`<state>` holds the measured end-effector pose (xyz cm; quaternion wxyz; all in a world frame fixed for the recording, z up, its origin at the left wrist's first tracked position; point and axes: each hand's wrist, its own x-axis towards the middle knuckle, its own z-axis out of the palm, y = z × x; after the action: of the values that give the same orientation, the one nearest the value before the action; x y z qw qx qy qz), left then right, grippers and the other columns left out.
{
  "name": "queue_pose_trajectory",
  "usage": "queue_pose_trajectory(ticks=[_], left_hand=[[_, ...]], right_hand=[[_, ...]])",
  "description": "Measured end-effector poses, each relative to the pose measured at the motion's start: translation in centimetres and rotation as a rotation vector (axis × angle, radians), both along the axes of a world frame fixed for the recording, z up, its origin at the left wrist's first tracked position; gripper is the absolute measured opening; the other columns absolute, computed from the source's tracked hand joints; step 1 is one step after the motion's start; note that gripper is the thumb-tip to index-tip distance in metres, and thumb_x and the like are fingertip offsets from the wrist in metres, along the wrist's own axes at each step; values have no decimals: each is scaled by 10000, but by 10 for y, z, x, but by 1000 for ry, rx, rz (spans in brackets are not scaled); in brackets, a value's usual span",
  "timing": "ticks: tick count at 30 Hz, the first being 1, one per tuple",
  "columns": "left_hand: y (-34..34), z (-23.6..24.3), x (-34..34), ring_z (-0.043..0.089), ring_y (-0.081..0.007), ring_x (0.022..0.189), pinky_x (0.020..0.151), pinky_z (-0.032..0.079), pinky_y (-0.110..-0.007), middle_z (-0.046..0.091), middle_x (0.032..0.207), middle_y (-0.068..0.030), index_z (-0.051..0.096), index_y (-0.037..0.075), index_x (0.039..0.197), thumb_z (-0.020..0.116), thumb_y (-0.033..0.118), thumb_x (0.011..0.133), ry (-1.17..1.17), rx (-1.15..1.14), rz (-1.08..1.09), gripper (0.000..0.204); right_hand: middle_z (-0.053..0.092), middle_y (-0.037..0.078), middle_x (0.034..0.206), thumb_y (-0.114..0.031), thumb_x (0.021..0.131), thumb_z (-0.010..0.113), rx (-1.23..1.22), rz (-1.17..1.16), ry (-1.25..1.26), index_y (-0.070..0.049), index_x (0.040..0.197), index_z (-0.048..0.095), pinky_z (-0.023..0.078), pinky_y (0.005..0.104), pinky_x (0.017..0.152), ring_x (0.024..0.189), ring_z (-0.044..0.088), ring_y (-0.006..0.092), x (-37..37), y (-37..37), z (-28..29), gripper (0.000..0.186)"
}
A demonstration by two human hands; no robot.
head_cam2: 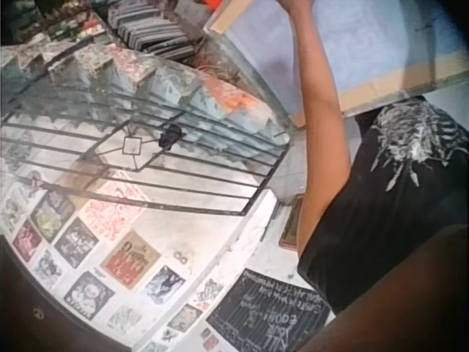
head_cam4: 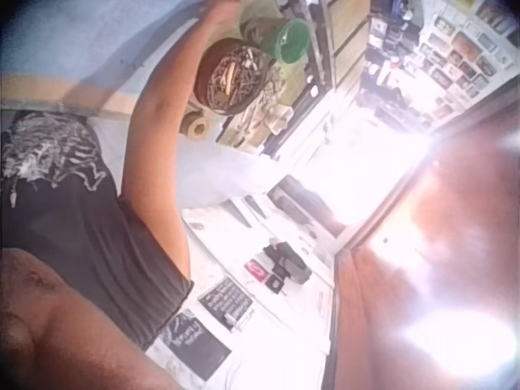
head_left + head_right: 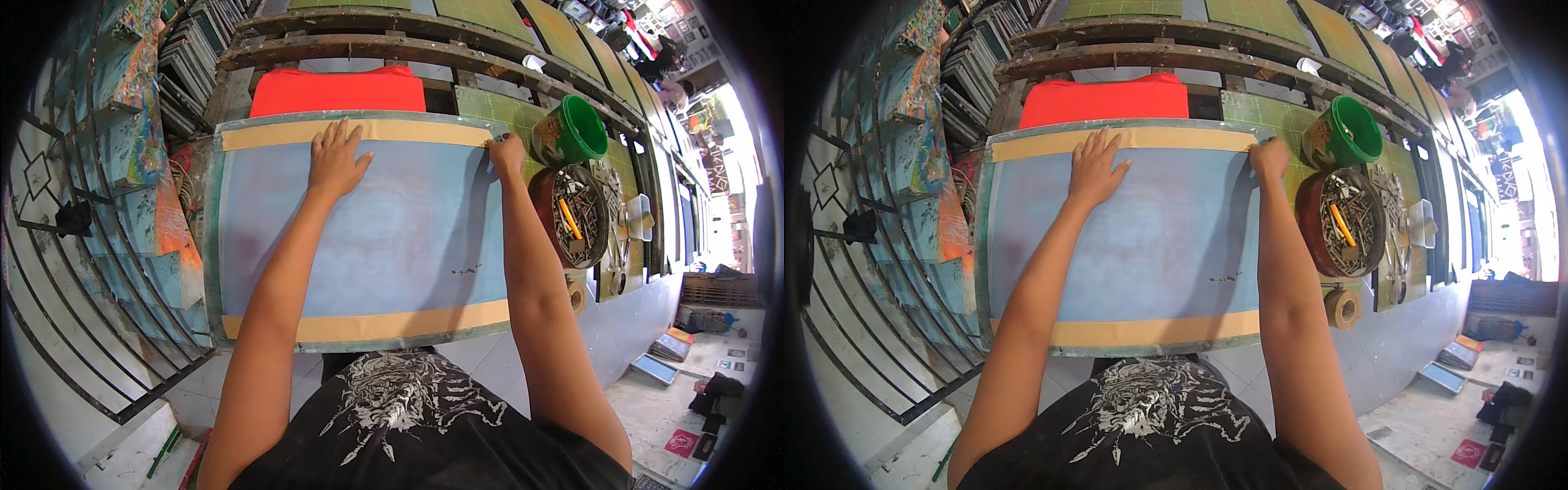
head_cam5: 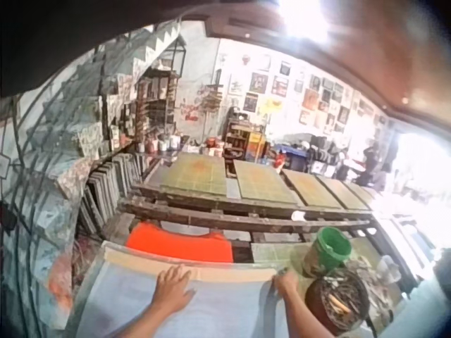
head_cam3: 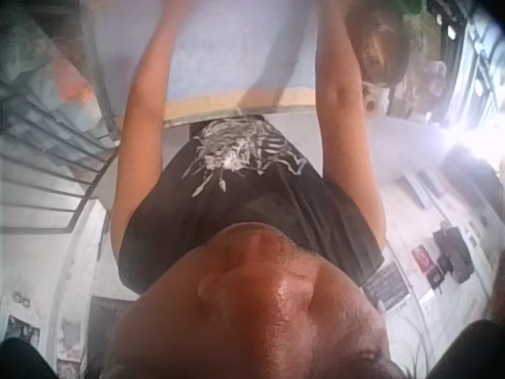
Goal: The person prepares a screen-printing frame by wiping it with a small block and then applying tape along the edges of the screen by hand.
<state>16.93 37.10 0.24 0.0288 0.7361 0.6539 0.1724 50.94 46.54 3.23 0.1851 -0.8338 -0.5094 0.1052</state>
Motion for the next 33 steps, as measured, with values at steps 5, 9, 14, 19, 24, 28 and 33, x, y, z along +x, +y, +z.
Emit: queue_pose_trajectory(ticks=[5, 9, 14, 19, 24, 28, 33], left_hand=[[1, 4, 6, 263, -322, 1439, 1160, 178, -496, 337, 1535, -172, 435, 115, 1448, 527, 446, 941, -29, -2, -9, 612], [0, 5, -2, 246, -325, 1447, 1168, 167, -501, 312, 1548, -167, 426, 123, 1454, 528, 434, 945, -32, -41, 5, 606], [-1, 9, 0, 250, -329, 1444, 1164, 171, -501, 311, 1548, -172, 426, 126, 1458, 529, 430, 941, -35, -39, -6, 609], [-2, 9, -3, 244, -327, 1446, 1162, 172, -498, 308, 1550, -173, 429, 154, 1462, 532, 426, 937, -38, -40, -2, 600], [-3, 8, -2, 236, -324, 1449, 1165, 162, -487, 300, 1553, -172, 438, 202, 1460, 533, 428, 939, -44, -45, -15, 576], [-4, 7, 0, 292, -322, 1422, 1142, 200, -479, 366, 1514, -174, 477, 204, 1431, 542, 445, 932, -8, 44, -7, 558], [-2, 2, -1, 297, -322, 1418, 1140, 204, -473, 367, 1512, -172, 486, 201, 1426, 546, 447, 931, -21, 57, -1, 556]], right_hand=[[703, 207, 1057, -278, 740, 788, -33, 80, 60, -37, 1138, 685, 522, 397, 864, 995, 677, 340, 37, 27, -20, 476], [714, 202, 993, -218, 737, 778, 46, 179, -151, -40, 1115, 690, 530, 391, 834, 950, 690, 327, 22, 24, -14, 427], [697, 222, 1013, -192, 722, 773, 56, 128, 98, -24, 1083, 677, 521, 410, 860, 987, 670, 351, 35, 24, -13, 409], [697, 223, 1014, -138, 713, 761, 42, 178, -16, -6, 1080, 678, 523, 400, 848, 967, 676, 343, 28, 25, -15, 399], [711, 174, 963, -77, 720, 738, 8, 120, 220, 13, 1093, 685, 531, 350, 757, 858, 687, 260, 28, 31, -16, 387], [638, 101, 804, -11, 767, 693, 9, 55, 650, 54, 1198, 583, 488, 258, 596, 695, 613, 165, 39, 42, -17, 450], [617, 77, 803, -6, 808, 686, 115, 163, 616, 51, 1240, 537, 448, 231, 551, 659, 582, 120, 27, 42, -6, 461]])
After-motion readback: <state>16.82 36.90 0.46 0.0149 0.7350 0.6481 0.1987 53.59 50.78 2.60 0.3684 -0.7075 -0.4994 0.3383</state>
